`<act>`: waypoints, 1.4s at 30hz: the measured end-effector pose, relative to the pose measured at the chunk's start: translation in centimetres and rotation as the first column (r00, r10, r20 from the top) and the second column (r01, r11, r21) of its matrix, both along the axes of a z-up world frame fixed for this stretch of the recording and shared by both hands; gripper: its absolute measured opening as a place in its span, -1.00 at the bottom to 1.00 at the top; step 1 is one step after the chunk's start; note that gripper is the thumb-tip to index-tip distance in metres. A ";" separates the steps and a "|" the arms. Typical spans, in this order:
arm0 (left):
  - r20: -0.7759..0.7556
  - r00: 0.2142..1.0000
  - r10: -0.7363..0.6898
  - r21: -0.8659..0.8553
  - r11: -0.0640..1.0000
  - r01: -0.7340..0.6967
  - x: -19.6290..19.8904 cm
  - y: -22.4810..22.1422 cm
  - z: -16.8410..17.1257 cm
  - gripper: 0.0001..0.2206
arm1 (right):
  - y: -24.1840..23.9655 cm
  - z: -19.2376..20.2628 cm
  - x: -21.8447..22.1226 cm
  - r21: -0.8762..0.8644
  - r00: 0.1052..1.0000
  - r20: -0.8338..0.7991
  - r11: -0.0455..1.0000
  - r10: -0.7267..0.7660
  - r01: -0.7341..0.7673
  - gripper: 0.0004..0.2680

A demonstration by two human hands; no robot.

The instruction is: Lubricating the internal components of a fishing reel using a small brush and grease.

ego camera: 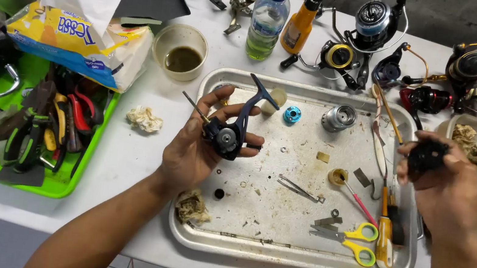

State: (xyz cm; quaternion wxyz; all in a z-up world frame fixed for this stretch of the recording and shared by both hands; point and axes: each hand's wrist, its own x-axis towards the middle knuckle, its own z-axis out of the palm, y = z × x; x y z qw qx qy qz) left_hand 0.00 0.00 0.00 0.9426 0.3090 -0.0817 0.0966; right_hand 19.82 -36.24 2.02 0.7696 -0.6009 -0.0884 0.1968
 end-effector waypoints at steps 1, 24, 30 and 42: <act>0.001 1.000 0.000 -0.001 1.000 0.000 0.0 0.1 0.2 -0.33 | 0.1 0.0 0.0 -0.001 1.000 0.001 1.000 0.000 0.000 -0.65; -0.079 0.991 0.112 0.042 0.993 -0.109 0.8 0.0 -0.9 -0.49 | 13.6 2.5 -9.7 0.000 0.928 -0.233 0.954 0.292 -0.300 -0.69; -0.086 0.989 0.117 0.053 0.992 -0.112 1.1 -0.6 -2.0 -0.53 | 13.3 1.8 -9.8 -0.019 0.918 -0.205 0.937 0.338 -0.349 -0.72; -0.131 0.985 0.110 0.087 0.991 -0.099 0.7 -0.6 -1.6 -0.56 | 15.0 -0.2 -7.0 -0.192 0.920 -0.058 0.900 0.388 -0.392 -0.72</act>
